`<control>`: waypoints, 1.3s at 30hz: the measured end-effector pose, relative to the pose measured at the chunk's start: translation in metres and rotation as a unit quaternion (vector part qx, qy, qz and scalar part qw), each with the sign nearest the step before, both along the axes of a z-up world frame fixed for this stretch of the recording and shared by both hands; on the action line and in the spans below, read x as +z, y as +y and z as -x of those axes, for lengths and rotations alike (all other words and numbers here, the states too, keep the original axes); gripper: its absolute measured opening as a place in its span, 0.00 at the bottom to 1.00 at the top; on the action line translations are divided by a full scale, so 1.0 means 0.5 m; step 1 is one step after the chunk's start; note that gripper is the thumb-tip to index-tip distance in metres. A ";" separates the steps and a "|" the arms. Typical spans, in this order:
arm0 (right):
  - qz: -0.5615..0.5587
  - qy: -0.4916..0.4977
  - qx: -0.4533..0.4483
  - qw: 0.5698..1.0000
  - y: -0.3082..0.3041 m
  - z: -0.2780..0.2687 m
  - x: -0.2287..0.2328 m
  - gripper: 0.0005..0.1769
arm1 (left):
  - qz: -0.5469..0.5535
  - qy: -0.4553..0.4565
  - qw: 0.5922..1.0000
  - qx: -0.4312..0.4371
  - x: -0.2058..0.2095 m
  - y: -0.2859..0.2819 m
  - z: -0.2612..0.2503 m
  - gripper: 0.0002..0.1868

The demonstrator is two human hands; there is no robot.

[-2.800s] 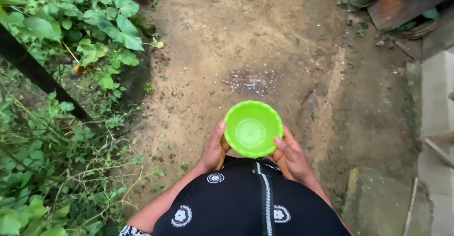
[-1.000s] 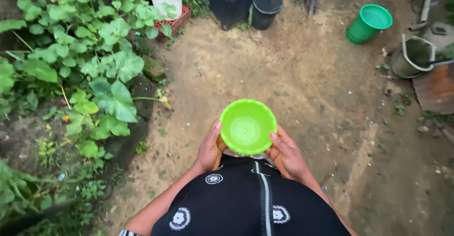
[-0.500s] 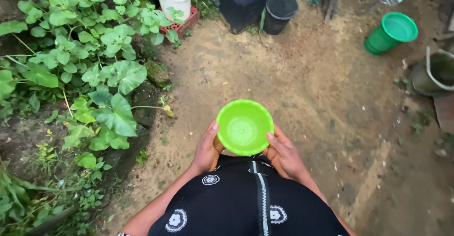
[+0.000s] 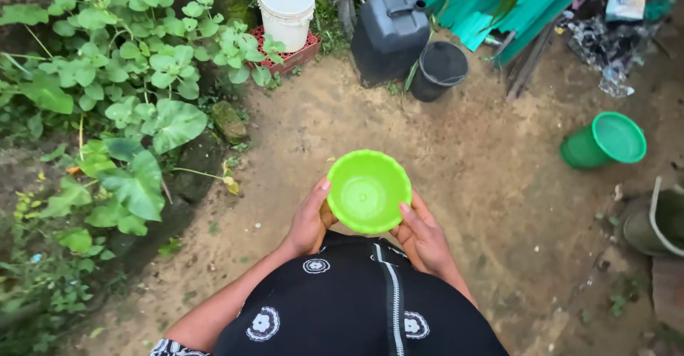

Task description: Filling a green bowl with water from an outdoor tap.

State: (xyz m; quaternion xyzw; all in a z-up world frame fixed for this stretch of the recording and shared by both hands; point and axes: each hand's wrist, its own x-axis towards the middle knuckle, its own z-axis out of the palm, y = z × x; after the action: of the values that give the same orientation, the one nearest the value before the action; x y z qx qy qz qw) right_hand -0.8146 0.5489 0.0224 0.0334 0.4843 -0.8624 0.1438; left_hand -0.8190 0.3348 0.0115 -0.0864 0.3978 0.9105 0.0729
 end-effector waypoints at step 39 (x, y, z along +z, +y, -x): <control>-0.052 -0.055 0.051 0.996 -0.111 0.768 0.024 0.32 | 0.010 -0.036 0.997 0.060 -0.035 -0.092 0.724 0.29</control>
State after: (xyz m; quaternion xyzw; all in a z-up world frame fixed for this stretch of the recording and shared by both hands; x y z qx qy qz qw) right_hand -1.1986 0.4932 0.0341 0.0629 0.5208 -0.8245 0.2121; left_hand -1.1810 0.2889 -0.0061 -0.1437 0.3979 0.9056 0.0311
